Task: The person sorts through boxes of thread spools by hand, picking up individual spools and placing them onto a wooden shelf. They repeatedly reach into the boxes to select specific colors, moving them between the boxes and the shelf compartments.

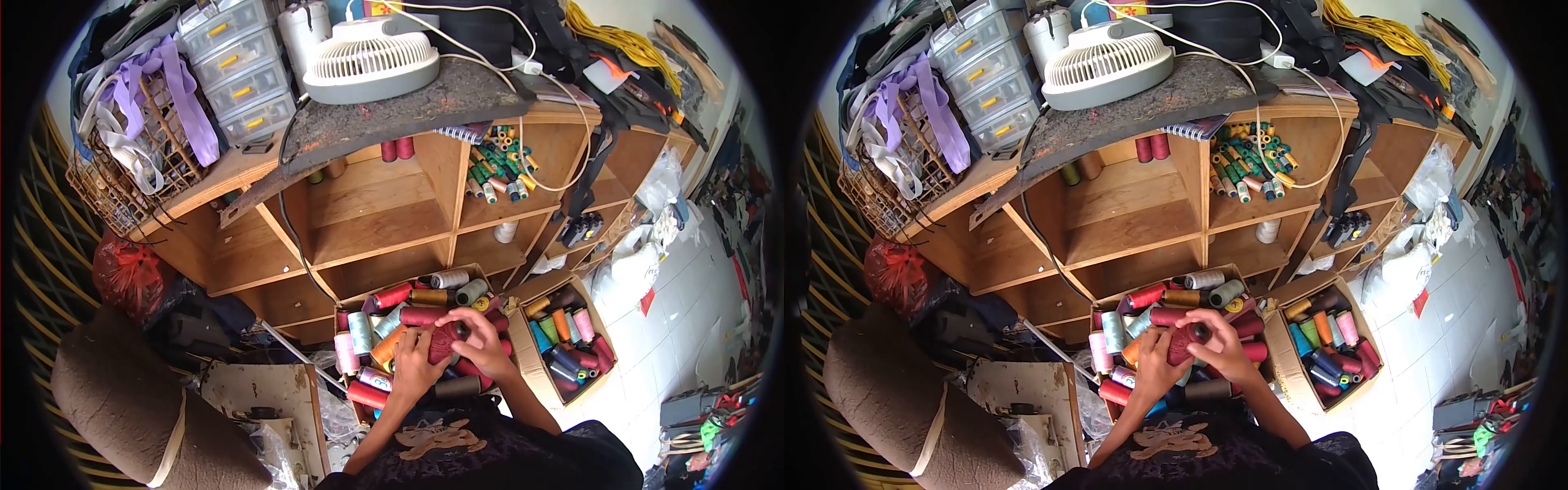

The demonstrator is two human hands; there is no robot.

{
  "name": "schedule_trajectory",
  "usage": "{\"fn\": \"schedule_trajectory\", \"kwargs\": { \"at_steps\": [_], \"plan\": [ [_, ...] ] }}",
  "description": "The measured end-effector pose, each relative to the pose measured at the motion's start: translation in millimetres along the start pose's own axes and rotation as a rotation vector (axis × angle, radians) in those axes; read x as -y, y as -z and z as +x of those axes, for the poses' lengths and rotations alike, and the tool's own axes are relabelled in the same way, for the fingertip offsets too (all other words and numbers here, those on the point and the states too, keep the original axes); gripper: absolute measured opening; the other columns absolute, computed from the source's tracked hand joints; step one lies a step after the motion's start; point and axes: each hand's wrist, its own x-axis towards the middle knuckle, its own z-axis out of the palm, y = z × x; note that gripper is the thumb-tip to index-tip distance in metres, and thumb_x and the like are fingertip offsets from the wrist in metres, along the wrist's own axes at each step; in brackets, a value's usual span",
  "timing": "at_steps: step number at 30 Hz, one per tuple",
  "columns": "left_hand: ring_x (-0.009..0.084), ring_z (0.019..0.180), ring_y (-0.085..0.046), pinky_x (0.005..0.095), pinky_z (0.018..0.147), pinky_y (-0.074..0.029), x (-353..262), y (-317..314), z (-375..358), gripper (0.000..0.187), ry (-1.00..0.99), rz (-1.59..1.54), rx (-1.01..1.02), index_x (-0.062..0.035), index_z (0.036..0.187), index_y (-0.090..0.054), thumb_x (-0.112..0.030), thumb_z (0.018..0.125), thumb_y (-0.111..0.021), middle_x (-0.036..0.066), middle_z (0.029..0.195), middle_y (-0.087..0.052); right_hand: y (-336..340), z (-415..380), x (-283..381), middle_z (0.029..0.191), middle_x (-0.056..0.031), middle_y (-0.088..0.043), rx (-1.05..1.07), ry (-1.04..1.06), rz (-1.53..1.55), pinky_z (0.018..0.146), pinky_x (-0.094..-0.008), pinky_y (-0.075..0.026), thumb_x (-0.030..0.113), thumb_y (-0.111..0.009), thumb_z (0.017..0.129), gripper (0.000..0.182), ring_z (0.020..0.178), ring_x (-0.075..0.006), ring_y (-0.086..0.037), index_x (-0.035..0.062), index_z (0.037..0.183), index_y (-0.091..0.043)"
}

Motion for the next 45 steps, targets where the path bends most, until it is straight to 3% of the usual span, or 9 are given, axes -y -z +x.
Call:
{"fn": "schedule_trajectory", "kwargs": {
  "at_steps": [3, 8, 15, 19, 24, 32, 38, 43, 45],
  "plan": [
    [0.0372, 0.092, -0.058, 0.0433, 0.082, -0.049, 1, -5, -2, 0.061, 0.009, -0.096, 0.026, 0.0042, 0.116, -0.059, -0.014, 0.063, -0.082, 0.020, 0.100, -0.058, 7, -11, -12, 0.121, -0.0159, -0.056, -0.085, -0.048, 0.209, 0.101, -0.0358, -0.040, -0.003, -0.061, 0.084, 0.045, 0.115, -0.0241, -0.054, 0.0012, 0.127, -0.048],
    [0.0385, 0.096, -0.060, 0.0440, 0.083, -0.050, -1, -12, -4, 0.063, -0.010, -0.162, 0.106, 0.0049, 0.119, -0.056, -0.014, 0.064, -0.081, 0.021, 0.101, -0.058, 5, -15, -7, 0.113, -0.0103, -0.058, -0.010, -0.025, -0.455, 0.100, -0.0319, -0.040, 0.001, -0.069, 0.081, 0.047, 0.110, -0.0185, -0.055, 0.0013, 0.124, -0.050],
    [0.0392, 0.095, -0.059, 0.0440, 0.085, -0.049, 10, -16, -12, 0.056, 0.092, -0.183, 0.142, 0.0054, 0.111, -0.058, -0.016, 0.065, -0.080, 0.021, 0.100, -0.059, -11, -8, 2, 0.113, -0.0086, -0.055, -0.055, 0.013, -0.600, 0.097, -0.0311, -0.041, 0.005, -0.075, 0.076, 0.071, 0.112, -0.0146, -0.050, 0.0049, 0.137, -0.039],
    [0.0393, 0.091, -0.061, 0.0436, 0.082, -0.051, 8, -8, -6, 0.055, 0.102, -0.188, 0.097, 0.0052, 0.110, -0.059, -0.017, 0.065, -0.080, 0.021, 0.097, -0.060, -11, -11, -11, 0.118, -0.0086, -0.053, -0.125, -0.160, 0.065, 0.095, -0.0297, -0.042, 0.011, -0.066, 0.087, 0.059, 0.114, -0.0139, -0.048, 0.0063, 0.138, -0.037],
    [0.0388, 0.090, -0.064, 0.0414, 0.078, -0.052, 8, -7, -3, 0.052, 0.129, -0.286, 0.077, 0.0052, 0.108, -0.061, -0.016, 0.064, -0.079, 0.021, 0.096, -0.062, -1, -6, -24, 0.124, -0.0092, -0.049, -0.003, -0.160, -0.421, 0.099, -0.0299, -0.039, 0.016, -0.068, 0.087, 0.054, 0.118, -0.0154, -0.047, 0.0046, 0.133, -0.042],
    [0.0119, 0.081, -0.062, 0.0293, 0.073, -0.052, 27, -8, -1, 0.053, 0.518, -0.725, 0.192, 0.0037, 0.122, -0.052, -0.026, 0.084, -0.074, 0.008, 0.096, -0.066, 31, 31, -6, 0.125, -0.0112, -0.046, 0.138, -0.213, -0.379, 0.090, -0.0330, -0.045, 0.004, -0.063, 0.089, 0.065, 0.111, -0.0186, -0.051, 0.0085, 0.144, -0.029],
    [0.0168, 0.092, -0.054, 0.0310, 0.083, -0.045, 55, 6, 63, 0.040, 0.340, -0.754, -0.061, 0.0018, 0.114, -0.056, -0.024, 0.087, -0.071, 0.008, 0.099, -0.060, 52, 109, -46, 0.118, -0.0155, -0.055, -0.023, -0.028, -0.517, 0.087, -0.0336, -0.048, 0.014, -0.059, 0.094, 0.045, 0.108, -0.0225, -0.056, 0.0054, 0.135, -0.042],
    [0.0293, 0.099, -0.044, 0.0391, 0.094, -0.036, 87, 13, 158, 0.049, 0.029, -0.216, -0.254, -0.0004, 0.117, -0.056, -0.027, 0.081, -0.076, 0.013, 0.101, -0.049, 55, 205, -87, 0.111, -0.0218, -0.056, 0.014, 0.314, -0.993, 0.092, -0.0453, -0.045, 0.008, -0.059, 0.087, 0.039, 0.107, -0.0368, -0.055, 0.0001, 0.124, -0.050],
    [0.0320, 0.101, -0.044, 0.0417, 0.094, -0.036, 102, 3, 203, 0.053, 0.017, -0.140, -0.299, -0.0018, 0.118, -0.057, -0.030, 0.078, -0.078, 0.015, 0.102, -0.051, 55, 231, -118, 0.109, -0.0195, -0.055, -0.034, 0.204, -1.230, 0.092, -0.0475, -0.042, 0.008, -0.060, 0.082, 0.040, 0.104, -0.0374, -0.054, 0.0003, 0.120, -0.052]
  ]
}}
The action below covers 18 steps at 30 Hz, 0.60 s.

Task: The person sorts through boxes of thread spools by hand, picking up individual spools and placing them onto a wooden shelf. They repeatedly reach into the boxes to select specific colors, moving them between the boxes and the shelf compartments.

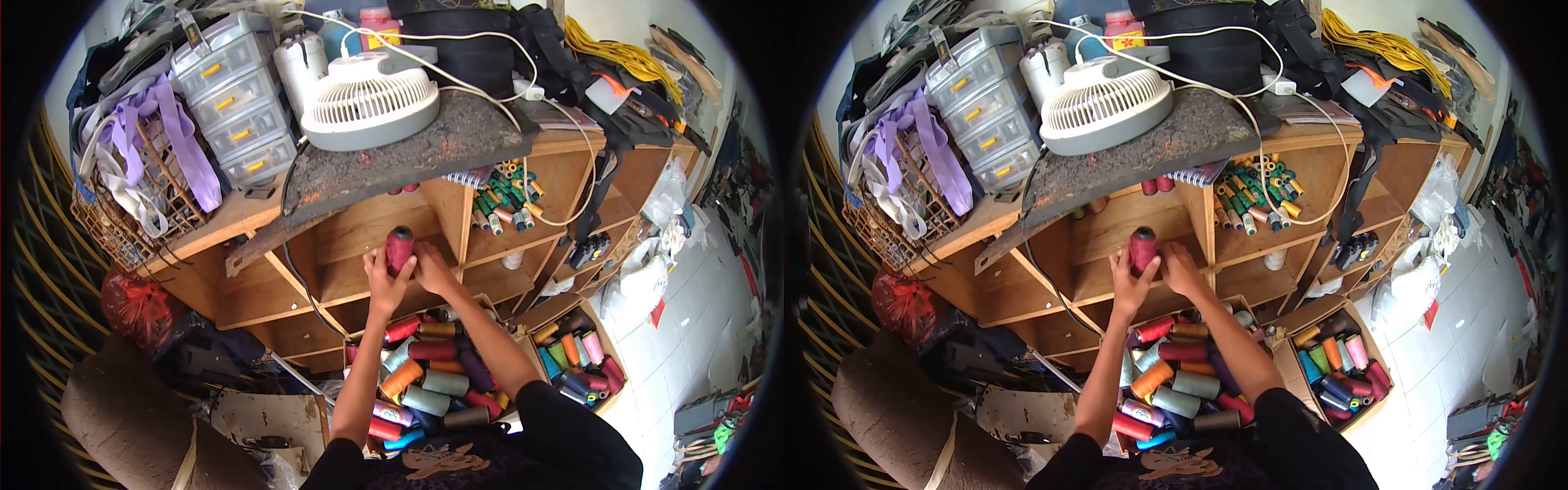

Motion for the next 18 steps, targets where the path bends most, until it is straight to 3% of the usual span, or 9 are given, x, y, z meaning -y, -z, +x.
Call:
{"fn": "schedule_trajectory", "kwargs": {
  "at_steps": [1, 3, 7, 8, 9, 18],
  "plan": [
    [0.0333, 0.102, -0.045, 0.0430, 0.093, -0.037, 10, -10, 18, 0.055, -0.015, 0.037, -0.019, -0.0025, 0.118, -0.057, -0.031, 0.077, -0.078, 0.016, 0.103, -0.052, -6, 11, 6, 0.107, -0.0184, -0.055, 0.019, -0.054, -0.116, 0.091, -0.0486, -0.041, 0.009, -0.061, 0.079, 0.040, 0.102, -0.0377, -0.053, 0.0004, 0.118, -0.053],
    [0.0351, 0.104, -0.046, 0.0447, 0.094, -0.036, 28, -28, 53, 0.056, -0.044, 0.116, -0.042, -0.0035, 0.118, -0.058, -0.033, 0.076, -0.079, 0.017, 0.105, -0.055, -13, 10, 20, 0.104, -0.0138, -0.054, -0.136, -0.087, -0.349, 0.091, -0.0439, -0.040, 0.015, -0.062, 0.077, 0.031, 0.106, -0.0316, -0.051, 0.0040, 0.106, -0.060],
    [0.0316, 0.100, -0.056, 0.0407, 0.088, -0.044, 34, -61, 111, 0.053, -0.069, 0.135, -0.093, -0.0012, 0.113, -0.059, -0.034, 0.077, -0.079, 0.015, 0.109, -0.056, -17, 5, 10, 0.103, -0.0104, -0.054, -0.230, -0.020, -0.296, 0.086, -0.0436, -0.041, 0.020, -0.059, 0.080, 0.027, 0.102, -0.0287, -0.052, 0.0069, 0.103, -0.061],
    [0.0277, 0.101, -0.060, 0.0382, 0.086, -0.048, 28, -61, 125, 0.050, 0.197, -0.069, 0.155, -0.0030, 0.117, -0.056, -0.028, 0.080, -0.078, 0.014, 0.114, -0.057, -17, 7, 10, 0.102, -0.0100, -0.054, -0.239, -0.005, -0.299, 0.085, -0.0435, -0.041, 0.021, -0.059, 0.080, 0.027, 0.101, -0.0283, -0.052, 0.0074, 0.103, -0.061],
    [0.0275, 0.102, -0.060, 0.0381, 0.086, -0.048, 35, -69, 135, 0.050, 0.217, -0.085, 0.163, -0.0030, 0.117, -0.055, -0.027, 0.081, -0.078, 0.014, 0.114, -0.057, -17, 7, 11, 0.103, -0.0096, -0.054, -0.234, -0.017, -0.295, 0.085, -0.0434, -0.041, 0.021, -0.059, 0.080, 0.028, 0.102, -0.0282, -0.052, 0.0084, 0.105, -0.061],
    [0.0260, 0.103, -0.060, 0.0368, 0.088, -0.048, 96, -133, 169, 0.048, 0.153, 0.001, 0.124, -0.0032, 0.119, -0.054, -0.025, 0.082, -0.076, 0.014, 0.114, -0.058, -17, 9, 12, 0.104, -0.0083, -0.053, -0.203, -0.061, -0.306, 0.085, -0.0423, -0.042, 0.031, -0.062, 0.078, 0.034, 0.102, -0.0271, -0.052, 0.0089, 0.104, -0.059]
  ]
}}
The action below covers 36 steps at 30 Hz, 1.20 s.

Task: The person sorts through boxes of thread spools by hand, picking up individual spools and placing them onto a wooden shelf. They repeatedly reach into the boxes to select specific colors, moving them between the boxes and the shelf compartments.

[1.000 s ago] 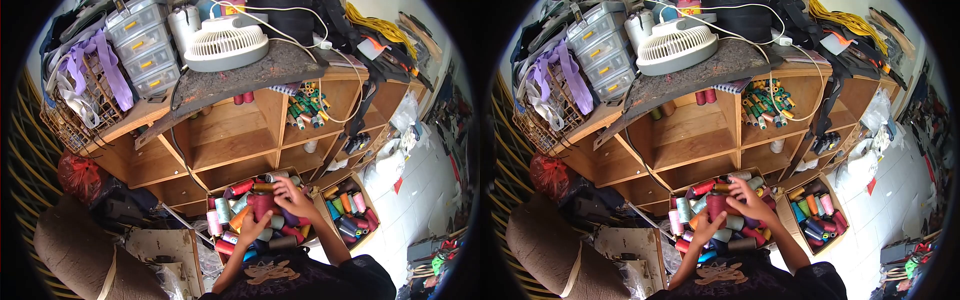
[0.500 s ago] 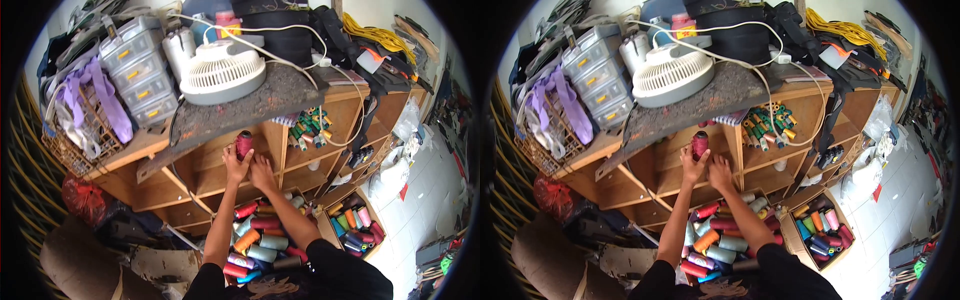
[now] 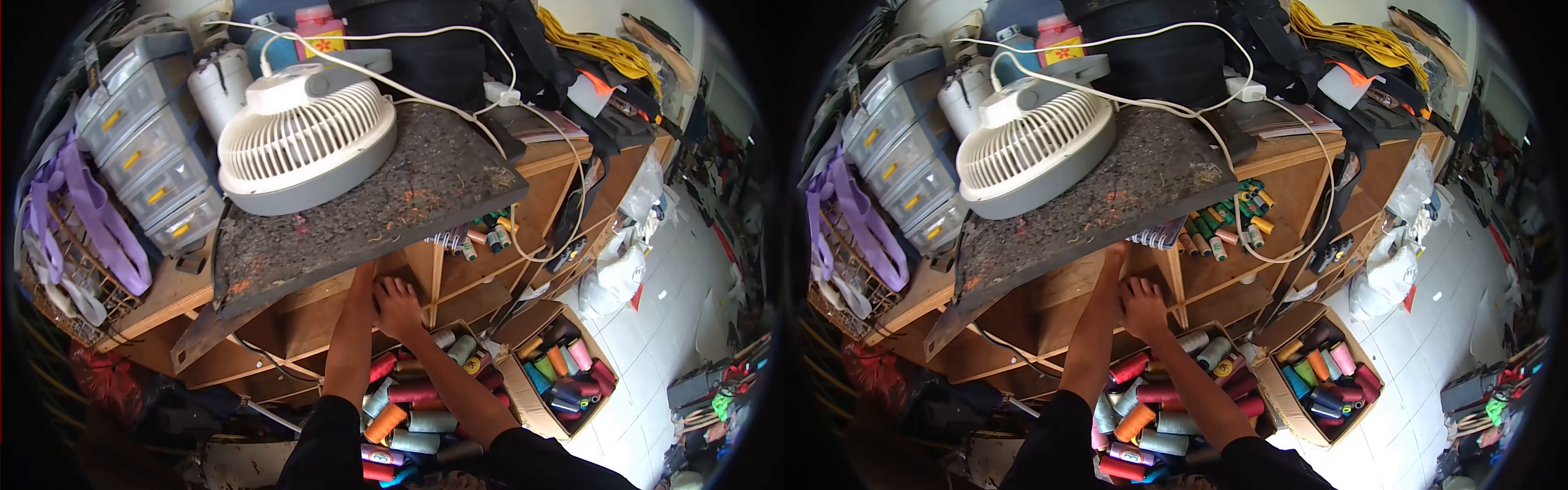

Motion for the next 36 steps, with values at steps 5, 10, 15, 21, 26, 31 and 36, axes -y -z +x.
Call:
{"fn": "schedule_trajectory", "kwargs": {
  "at_steps": [5, 10, 15, 21, 26, 31, 36],
  "plan": [
    [0.0252, 0.104, -0.060, 0.0361, 0.088, -0.048, 10, -11, 5, 0.047, 0.005, -0.022, -0.009, -0.0034, 0.120, -0.053, -0.023, 0.083, -0.075, 0.014, 0.113, -0.058, 3, -1, 0, 0.106, -0.0087, -0.053, 0.002, 0.003, 0.009, 0.086, -0.0436, -0.041, 0.033, -0.063, 0.078, 0.035, 0.104, -0.0276, -0.051, 0.0081, 0.103, -0.058],
    [0.0243, 0.105, -0.060, 0.0354, 0.089, -0.048, 17, -16, 7, 0.046, 0.014, -0.042, -0.019, -0.0035, 0.121, -0.052, -0.022, 0.084, -0.074, 0.013, 0.113, -0.058, 3, 0, 2, 0.108, -0.0092, -0.053, 0.000, 0.005, -0.021, 0.086, -0.0440, -0.041, 0.033, -0.063, 0.079, 0.035, 0.105, -0.0277, -0.050, 0.0076, 0.103, -0.058],
    [0.0235, 0.105, -0.060, 0.0348, 0.089, -0.048, 22, -19, 6, 0.046, 0.035, -0.077, -0.027, -0.0037, 0.122, -0.051, -0.021, 0.085, -0.073, 0.013, 0.113, -0.059, 1, 0, 1, 0.110, -0.0092, -0.053, -0.011, 0.007, -0.032, 0.086, -0.0441, -0.042, 0.032, -0.063, 0.079, 0.035, 0.106, -0.0282, -0.051, 0.0082, 0.104, -0.058],
    [0.0225, 0.106, -0.060, 0.0339, 0.090, -0.047, 27, -11, -7, 0.045, 0.066, -0.154, -0.062, -0.0039, 0.123, -0.050, -0.019, 0.087, -0.072, 0.013, 0.113, -0.059, 6, 2, 3, 0.108, -0.0096, -0.054, 0.002, -0.007, -0.010, 0.086, -0.0438, -0.042, 0.031, -0.062, 0.080, 0.033, 0.104, -0.0289, -0.051, 0.0084, 0.103, -0.058],
    [0.0216, 0.107, -0.060, 0.0333, 0.091, -0.047, 13, 26, -50, 0.044, 0.131, -0.571, -0.178, -0.0040, 0.123, -0.049, -0.017, 0.088, -0.071, 0.013, 0.112, -0.060, 5, 2, 3, 0.108, -0.0100, -0.054, -0.005, -0.034, 0.018, 0.086, -0.0440, -0.042, 0.031, -0.065, 0.076, 0.035, 0.104, -0.0294, -0.051, 0.0089, 0.102, -0.058],
    [0.0181, 0.104, -0.061, 0.0307, 0.094, -0.046, -60, 110, -160, 0.035, -0.005, -0.748, -0.237, -0.0020, 0.123, -0.045, -0.003, 0.092, -0.062, 0.010, 0.109, -0.061, 7, 3, 3, 0.108, -0.0101, -0.053, 0.093, -0.072, 0.069, 0.091, -0.0440, -0.039, 0.032, -0.068, 0.075, 0.033, 0.111, -0.0289, -0.047, 0.0114, 0.099, -0.061],
    [0.0130, 0.091, -0.059, 0.0275, 0.087, -0.047, -67, 127, -274, 0.016, -0.002, -0.580, -0.075, -0.0038, 0.106, -0.053, -0.001, 0.092, -0.060, 0.005, 0.097, -0.059, 9, 8, -23, 0.104, -0.0099, -0.063, 0.191, 0.007, 0.475, 0.090, -0.0420, -0.045, 0.031, -0.072, 0.074, 0.033, 0.103, -0.0288, -0.058, 0.0139, 0.101, -0.065]
  ]
}}
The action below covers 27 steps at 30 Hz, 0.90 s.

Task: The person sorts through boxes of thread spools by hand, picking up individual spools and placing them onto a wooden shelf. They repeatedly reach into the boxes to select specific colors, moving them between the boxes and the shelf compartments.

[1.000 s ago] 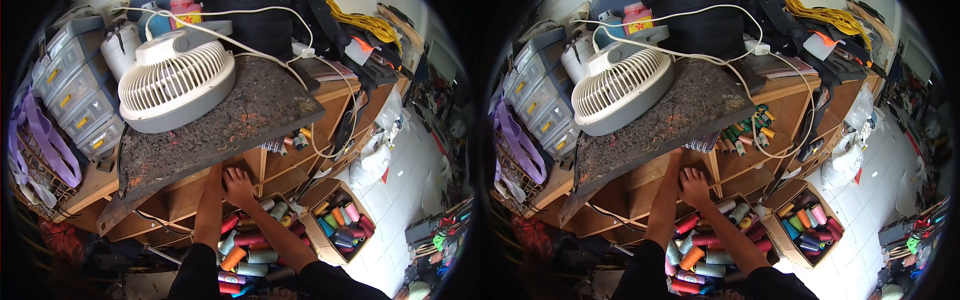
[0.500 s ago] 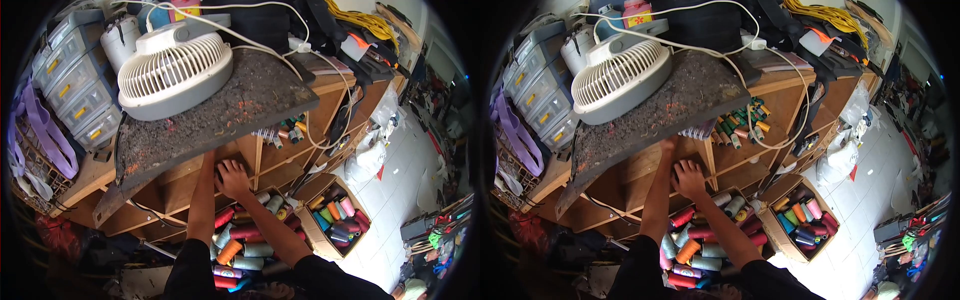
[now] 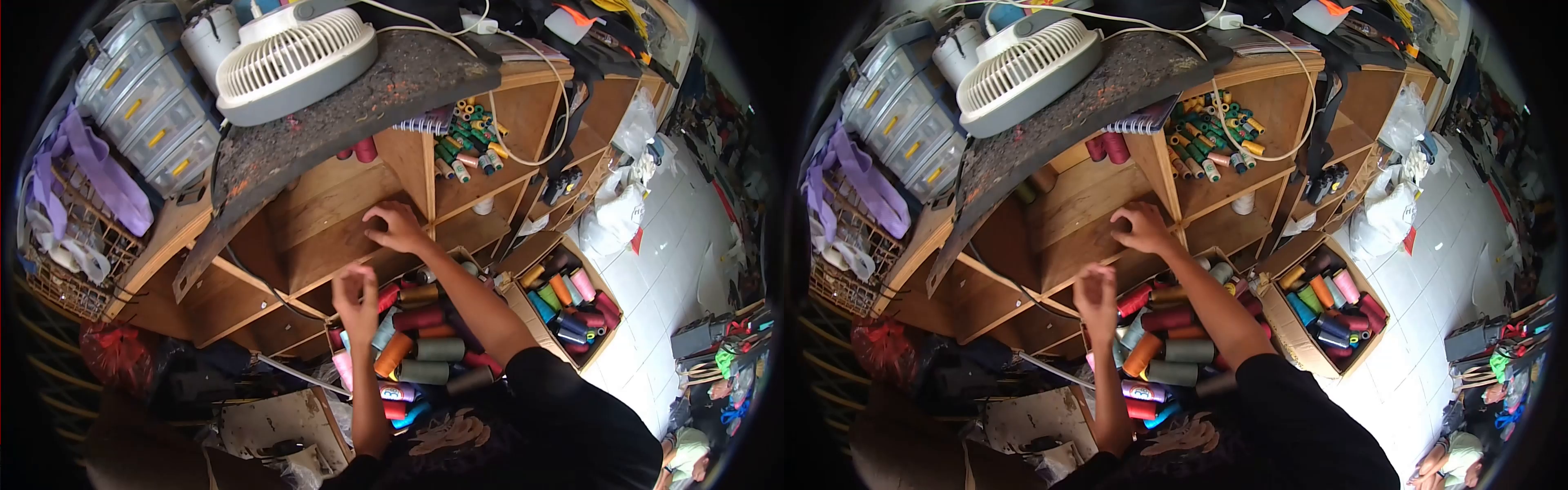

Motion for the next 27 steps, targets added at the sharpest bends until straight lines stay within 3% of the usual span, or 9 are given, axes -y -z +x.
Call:
{"fn": "schedule_trajectory", "kwargs": {
  "at_steps": [2, 6, 10, 11, 13, 15, 18, 22, 27],
  "plan": [
    [0.0224, 0.107, -0.058, 0.0362, 0.098, -0.042, 21, 15, -30, 0.041, 0.079, 0.399, 0.216, -0.0029, 0.120, -0.054, -0.013, 0.084, -0.071, 0.011, 0.112, -0.061, 4, 3, -7, 0.097, -0.0101, -0.069, 0.026, 0.071, 0.229, 0.085, -0.0364, -0.051, 0.024, -0.072, 0.078, 0.030, 0.092, -0.0246, -0.066, 0.0084, 0.103, -0.064],
    [0.0336, 0.123, -0.048, 0.0492, 0.108, -0.029, 55, 35, -71, 0.067, 0.180, 0.914, 0.554, -0.0085, 0.129, -0.053, -0.033, 0.073, -0.080, 0.018, 0.127, -0.053, 14, -23, 19, 0.104, -0.0060, -0.067, 0.109, -0.144, 0.712, 0.087, -0.0296, -0.049, 0.015, -0.067, 0.088, 0.027, 0.101, -0.0142, -0.063, 0.0018, 0.110, -0.061],
    [0.0386, 0.129, -0.039, 0.0564, 0.108, -0.026, 73, 40, -88, 0.067, 0.261, 0.916, 0.555, -0.0196, 0.129, -0.053, -0.039, 0.071, -0.080, 0.017, 0.138, -0.043, 32, -107, 62, 0.106, -0.0068, -0.064, 0.255, -0.136, 0.491, 0.094, -0.0337, -0.044, 0.013, -0.065, 0.087, 0.026, 0.102, -0.0190, -0.060, 0.0037, 0.110, -0.060],
    [0.0391, 0.130, -0.038, 0.0579, 0.106, -0.027, 74, 41, -91, 0.065, 0.257, 0.909, 0.542, -0.0231, 0.129, -0.053, -0.039, 0.072, -0.080, 0.016, 0.140, -0.041, 27, -126, 46, 0.109, -0.0107, -0.061, 0.297, 0.079, 0.366, 0.095, -0.0356, -0.043, 0.009, -0.065, 0.082, 0.029, 0.105, -0.0248, -0.058, 0.0037, 0.110, -0.059],
    [0.0383, 0.129, -0.038, 0.0551, 0.105, -0.030, 62, 40, -88, 0.060, 0.241, 0.873, 0.524, -0.0231, 0.124, -0.057, -0.036, 0.070, -0.081, 0.016, 0.139, -0.042, 34, -160, 40, 0.117, -0.0139, -0.058, 0.538, 0.041, 0.285, 0.099, -0.0376, -0.042, 0.013, -0.068, 0.081, 0.036, 0.113, -0.0285, -0.054, 0.0032, 0.114, -0.058],
    [0.0367, 0.125, -0.045, 0.0515, 0.102, -0.037, 48, 36, -85, 0.058, 0.179, 0.858, 0.512, -0.0181, 0.123, -0.059, -0.030, 0.071, -0.082, 0.016, 0.134, -0.048, 39, -186, 44, 0.117, -0.0181, -0.058, 0.525, -0.130, 0.267, 0.097, -0.0384, -0.043, 0.020, -0.071, 0.080, 0.042, 0.112, -0.0318, -0.055, 0.0020, 0.114, -0.057],
    [0.0247, 0.119, -0.053, 0.0407, 0.097, -0.046, 44, 30, -74, 0.055, 0.280, 0.395, 0.618, -0.0073, 0.127, -0.055, -0.019, 0.079, -0.079, 0.010, 0.128, -0.055, 43, -191, 42, 0.117, -0.0236, -0.057, 0.519, -0.212, 0.200, 0.094, -0.0418, -0.044, 0.025, -0.074, 0.076, 0.057, 0.109, -0.0394, -0.056, -0.0015, 0.121, -0.052],
    [0.0174, 0.108, -0.058, 0.0343, 0.095, -0.047, 14, 6, -70, 0.045, 0.341, 0.002, 0.380, -0.0036, 0.127, -0.054, -0.010, 0.086, -0.072, 0.008, 0.117, -0.061, 48, -181, 54, 0.115, -0.0263, -0.056, 0.390, -0.144, 0.224, 0.092, -0.0426, -0.045, 0.026, -0.073, 0.079, 0.063, 0.107, -0.0413, -0.056, -0.0054, 0.127, -0.046],
    [0.0151, 0.115, -0.051, 0.0305, 0.101, -0.040, 10, -10, -63, 0.044, 0.351, -0.212, 0.258, -0.0017, 0.134, -0.045, -0.004, 0.093, -0.060, 0.008, 0.125, -0.055, 51, -161, 95, 0.119, -0.0277, -0.053, 0.151, -0.068, 0.148, 0.096, -0.0423, -0.042, 0.020, -0.066, 0.086, 0.061, 0.114, -0.0428, -0.051, -0.0048, 0.134, -0.039]
  ]
}}
